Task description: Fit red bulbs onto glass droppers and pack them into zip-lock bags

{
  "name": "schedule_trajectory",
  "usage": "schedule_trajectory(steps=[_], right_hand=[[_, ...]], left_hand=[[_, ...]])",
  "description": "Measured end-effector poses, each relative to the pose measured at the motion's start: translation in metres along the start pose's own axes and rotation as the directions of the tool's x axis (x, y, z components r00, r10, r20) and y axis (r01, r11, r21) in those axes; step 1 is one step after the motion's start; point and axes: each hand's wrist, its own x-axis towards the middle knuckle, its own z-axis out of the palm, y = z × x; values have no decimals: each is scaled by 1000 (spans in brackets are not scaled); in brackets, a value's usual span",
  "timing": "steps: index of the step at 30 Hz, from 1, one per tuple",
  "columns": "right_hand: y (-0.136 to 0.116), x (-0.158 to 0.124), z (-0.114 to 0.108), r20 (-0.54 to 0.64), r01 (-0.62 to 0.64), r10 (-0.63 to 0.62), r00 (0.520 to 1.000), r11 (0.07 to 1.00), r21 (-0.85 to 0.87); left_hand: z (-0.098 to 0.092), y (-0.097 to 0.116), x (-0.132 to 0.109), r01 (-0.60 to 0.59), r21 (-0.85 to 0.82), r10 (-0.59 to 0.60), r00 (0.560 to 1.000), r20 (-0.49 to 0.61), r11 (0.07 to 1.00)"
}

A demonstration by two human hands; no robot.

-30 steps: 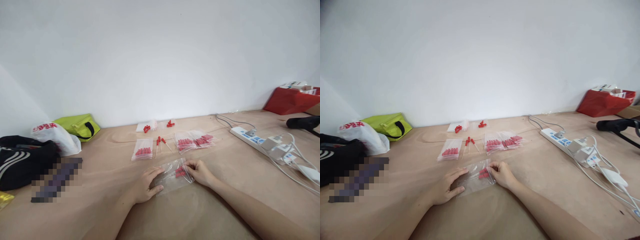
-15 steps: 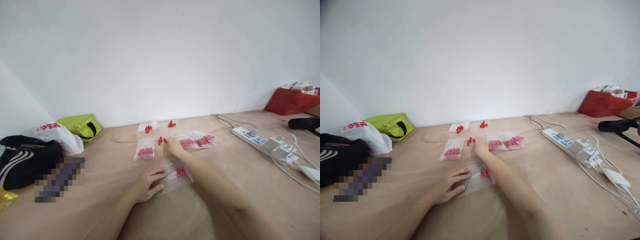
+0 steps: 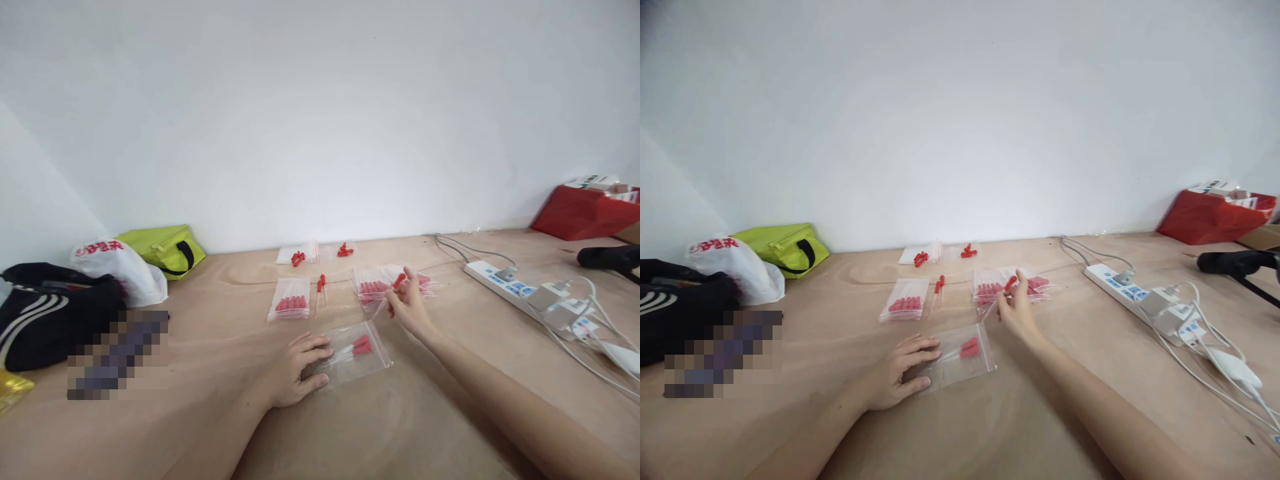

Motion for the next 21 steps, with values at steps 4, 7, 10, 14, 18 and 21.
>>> schedule_trajectory(steps=[4,7,10,14,18,21], right_hand=[[17,-25,-19,-65,-87,96,993,988,125],[23,-32,-13,-63,-118,133,989,973,200],[25,-35,-2,-23,-155,168,985,948,279],[25,-42,3,79,-210,194,978,915,343],[23,-48,0,103,-232,209,972,913,335],[20,-49,-3,63,-235,228,972,911,338]], left_hand=[[0,1,1,13,-11,-13,1000,8,1000],[0,0,1,5,-22,-5,1000,-1,1000],[0,-1,0,5,-19,-5,1000,9,1000],[0,1,1,28,-12,-28,999,15,1000],[-1,1,1,33,-19,-33,999,10,999],[-1,1,1,32,-28,-32,999,13,999]])
